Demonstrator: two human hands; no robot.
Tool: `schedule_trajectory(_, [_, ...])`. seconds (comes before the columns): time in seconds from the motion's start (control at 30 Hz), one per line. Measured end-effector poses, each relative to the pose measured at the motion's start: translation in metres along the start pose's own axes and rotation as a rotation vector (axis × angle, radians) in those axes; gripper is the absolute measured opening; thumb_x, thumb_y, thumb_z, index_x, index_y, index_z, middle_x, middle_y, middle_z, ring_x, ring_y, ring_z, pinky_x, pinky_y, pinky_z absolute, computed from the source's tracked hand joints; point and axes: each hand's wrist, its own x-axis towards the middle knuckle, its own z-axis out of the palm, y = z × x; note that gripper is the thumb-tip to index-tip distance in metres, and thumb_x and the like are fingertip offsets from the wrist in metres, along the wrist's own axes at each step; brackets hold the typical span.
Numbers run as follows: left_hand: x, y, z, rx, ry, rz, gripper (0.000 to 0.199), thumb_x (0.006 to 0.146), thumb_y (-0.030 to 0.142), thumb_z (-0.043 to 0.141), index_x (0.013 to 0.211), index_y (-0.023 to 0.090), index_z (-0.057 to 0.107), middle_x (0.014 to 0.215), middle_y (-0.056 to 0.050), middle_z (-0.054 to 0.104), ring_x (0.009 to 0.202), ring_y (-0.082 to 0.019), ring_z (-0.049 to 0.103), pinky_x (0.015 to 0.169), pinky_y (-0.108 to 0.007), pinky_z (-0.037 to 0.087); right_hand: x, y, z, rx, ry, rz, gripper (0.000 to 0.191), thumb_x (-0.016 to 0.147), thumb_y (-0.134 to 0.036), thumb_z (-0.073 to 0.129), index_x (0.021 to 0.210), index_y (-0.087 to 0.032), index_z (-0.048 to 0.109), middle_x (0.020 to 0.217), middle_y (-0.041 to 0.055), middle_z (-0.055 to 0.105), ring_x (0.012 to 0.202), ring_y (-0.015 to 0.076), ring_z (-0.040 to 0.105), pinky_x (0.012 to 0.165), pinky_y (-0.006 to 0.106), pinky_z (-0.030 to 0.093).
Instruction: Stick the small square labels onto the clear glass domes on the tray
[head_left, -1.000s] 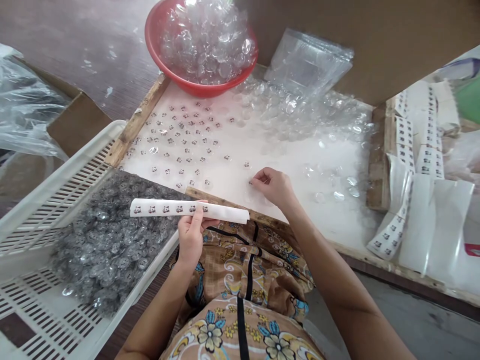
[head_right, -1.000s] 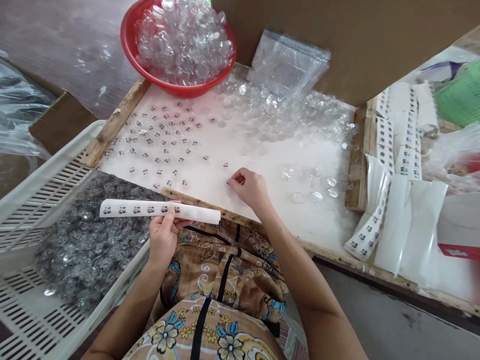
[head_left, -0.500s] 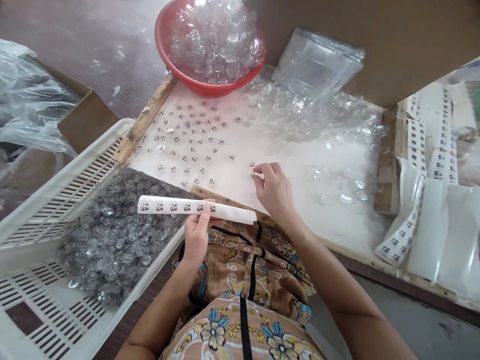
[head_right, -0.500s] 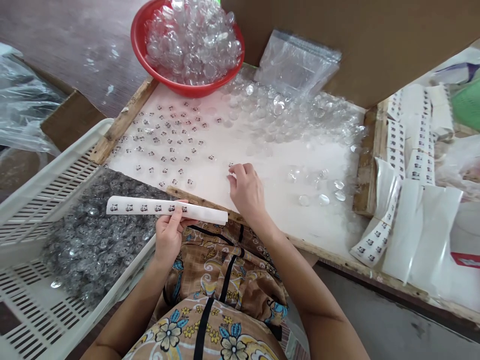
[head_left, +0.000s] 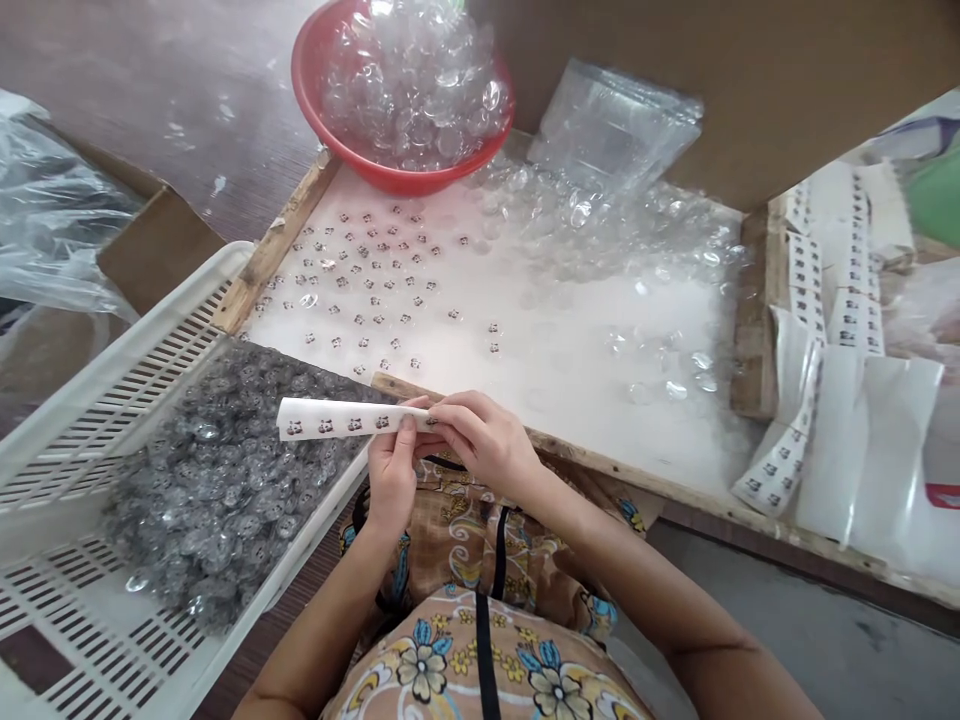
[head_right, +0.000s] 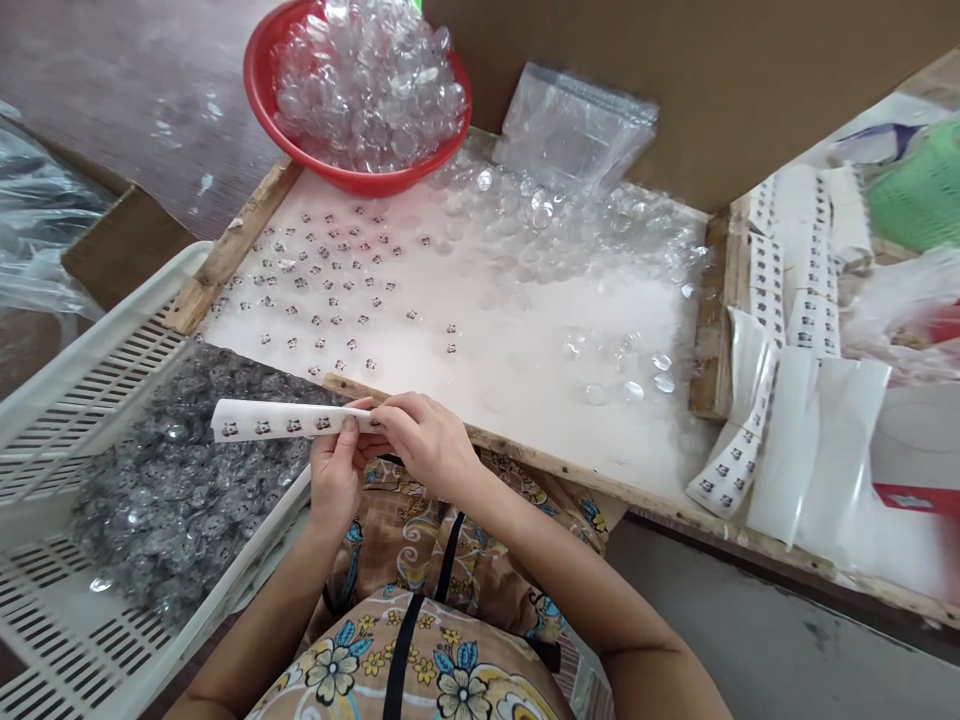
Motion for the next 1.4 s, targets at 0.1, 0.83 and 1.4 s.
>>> schedule_trajectory(0.1, [0.001,0.001,0.003,0.000,-0.003,0.003,0.042,0.087,0.051,0.065,0.113,0.018,0.071,0.098,-0.009,0.076,0.088,-0.024,0.075,0.076,-0.035,0.063,-0.002,-0.002,0.000,-0.003,0.032,0.004,0.017,0.099,-0.024,0.050,0.104,-0.024,0.067,0.100,0.0090,0.070,0.089,0.0195,0.066,0.074,0.032,0.054])
schedule_trajectory(0.83, [0.002,-0.006,-0.003,0.016,0.080,-0.051,0.041,0.083,0.056,0.069,0.085,0.015,0.068,0.071,-0.006,0.073,0.080,-0.027,0.076,0.074,-0.039,0.064,0.014,0.022,-0.028,0.331,0.303,0.269,0.006,0.092,-0.026,0.055,0.086,-0.024,0.056,0.093,0.0056,0.063,0.092,0.0191,0.062,0.077,0.034,0.053])
schedule_trajectory(1.4, [0.006,-0.004,-0.003,0.031,0.106,-0.018,0.039,0.083,0.055,0.069,0.083,0.016,0.066,0.068,-0.004,0.072,0.079,-0.026,0.076,0.075,-0.039,0.063,0.018,0.121,-0.057,0.303,0.337,0.777,0.017,0.072,-0.034,0.067,0.078,-0.020,0.060,0.065,-0.0008,0.059,0.061,0.0130,0.053,0.058,0.029,0.042])
